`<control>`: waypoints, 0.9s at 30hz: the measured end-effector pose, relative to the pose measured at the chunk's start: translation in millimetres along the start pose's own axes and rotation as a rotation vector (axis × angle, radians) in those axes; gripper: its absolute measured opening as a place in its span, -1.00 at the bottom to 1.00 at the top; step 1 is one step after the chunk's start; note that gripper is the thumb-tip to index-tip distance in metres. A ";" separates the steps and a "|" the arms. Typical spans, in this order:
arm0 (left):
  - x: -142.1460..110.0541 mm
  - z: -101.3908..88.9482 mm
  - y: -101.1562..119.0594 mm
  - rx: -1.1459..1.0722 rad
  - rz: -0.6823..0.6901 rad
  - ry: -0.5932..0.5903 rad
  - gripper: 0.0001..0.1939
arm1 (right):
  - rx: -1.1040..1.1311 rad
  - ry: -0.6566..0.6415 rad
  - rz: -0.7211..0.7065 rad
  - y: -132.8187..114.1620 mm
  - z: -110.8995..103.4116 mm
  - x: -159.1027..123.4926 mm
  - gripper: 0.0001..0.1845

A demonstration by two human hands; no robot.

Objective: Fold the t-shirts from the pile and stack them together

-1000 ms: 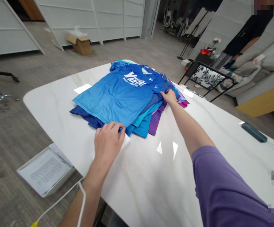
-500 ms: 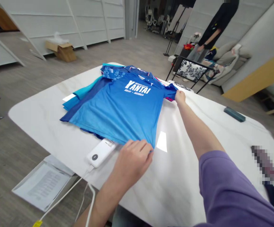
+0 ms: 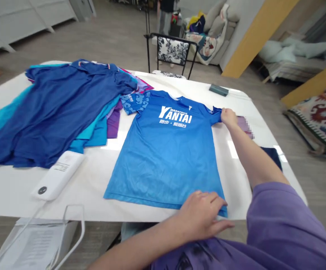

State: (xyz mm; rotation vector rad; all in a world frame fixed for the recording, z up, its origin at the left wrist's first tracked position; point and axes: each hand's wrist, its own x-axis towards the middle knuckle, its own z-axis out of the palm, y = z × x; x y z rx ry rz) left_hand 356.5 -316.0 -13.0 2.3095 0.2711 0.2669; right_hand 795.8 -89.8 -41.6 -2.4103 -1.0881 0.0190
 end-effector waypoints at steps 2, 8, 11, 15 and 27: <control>8.9 -9.7 -7.8 -0.003 0.004 0.071 -0.53 | -0.097 0.079 0.030 31.0 -14.4 -10.0 -0.30; -22.5 -74.0 -102.7 0.449 -0.349 0.319 -0.42 | -0.054 -0.077 -0.430 41.4 -14.1 -39.7 -0.41; -63.8 -71.6 -132.3 0.587 -0.478 0.341 -0.22 | -0.045 -0.238 -0.460 33.9 2.0 -44.4 -0.27; -107.6 -48.8 -119.9 0.615 -0.549 0.319 -0.14 | -0.079 -0.299 -0.340 31.3 13.8 -42.8 0.07; 49.9 -253.4 -263.8 0.591 -0.656 0.417 -0.21 | -0.005 -0.295 -0.276 -25.4 48.1 -15.5 0.17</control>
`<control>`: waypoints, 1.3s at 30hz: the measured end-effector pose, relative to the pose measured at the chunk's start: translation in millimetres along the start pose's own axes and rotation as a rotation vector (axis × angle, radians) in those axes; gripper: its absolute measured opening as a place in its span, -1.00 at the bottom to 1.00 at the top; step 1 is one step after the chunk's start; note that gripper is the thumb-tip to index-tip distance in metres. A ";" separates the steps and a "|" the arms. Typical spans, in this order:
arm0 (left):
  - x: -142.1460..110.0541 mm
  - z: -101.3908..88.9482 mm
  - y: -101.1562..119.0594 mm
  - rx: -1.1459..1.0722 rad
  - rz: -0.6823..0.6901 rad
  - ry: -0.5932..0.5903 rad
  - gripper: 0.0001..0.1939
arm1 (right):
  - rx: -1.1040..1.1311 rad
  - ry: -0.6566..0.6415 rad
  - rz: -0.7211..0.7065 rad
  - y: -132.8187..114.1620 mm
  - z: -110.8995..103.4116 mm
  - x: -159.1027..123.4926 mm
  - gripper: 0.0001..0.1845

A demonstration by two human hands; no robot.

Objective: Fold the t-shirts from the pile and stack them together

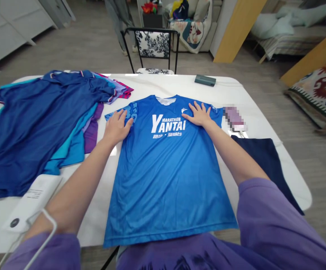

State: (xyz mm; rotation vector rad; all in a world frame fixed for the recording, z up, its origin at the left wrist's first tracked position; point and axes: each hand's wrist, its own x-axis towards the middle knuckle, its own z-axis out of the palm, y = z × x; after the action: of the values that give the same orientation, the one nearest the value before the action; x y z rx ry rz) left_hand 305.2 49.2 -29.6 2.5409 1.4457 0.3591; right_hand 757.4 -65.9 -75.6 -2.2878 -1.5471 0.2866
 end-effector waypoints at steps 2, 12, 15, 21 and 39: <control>36.9 12.8 -23.9 0.020 -0.046 -0.073 -0.18 | -0.021 0.015 -0.014 5.6 4.9 5.3 0.15; -13.2 -7.5 -21.3 -0.028 -0.039 0.108 -0.20 | -0.016 0.195 -0.060 -10.8 -12.4 1.9 -0.16; -99.0 -19.2 -2.9 -0.057 -0.111 0.150 -0.26 | -0.018 0.234 -0.180 -54.6 -19.5 -15.8 -0.29; -294.1 -30.7 17.7 -0.127 -0.209 0.057 -0.57 | 0.027 -0.079 -0.459 -195.7 4.1 -39.6 -0.57; -394.5 -38.9 35.6 -0.298 -0.204 -0.095 -0.86 | -0.137 -0.177 -0.331 -431.1 137.6 28.2 -0.23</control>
State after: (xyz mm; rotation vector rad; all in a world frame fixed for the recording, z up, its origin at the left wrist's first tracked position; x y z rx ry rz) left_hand 127.7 -307.1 -26.8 2.1287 1.4758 0.3826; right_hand 351.2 129.1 -25.6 -2.1018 -2.0595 0.3076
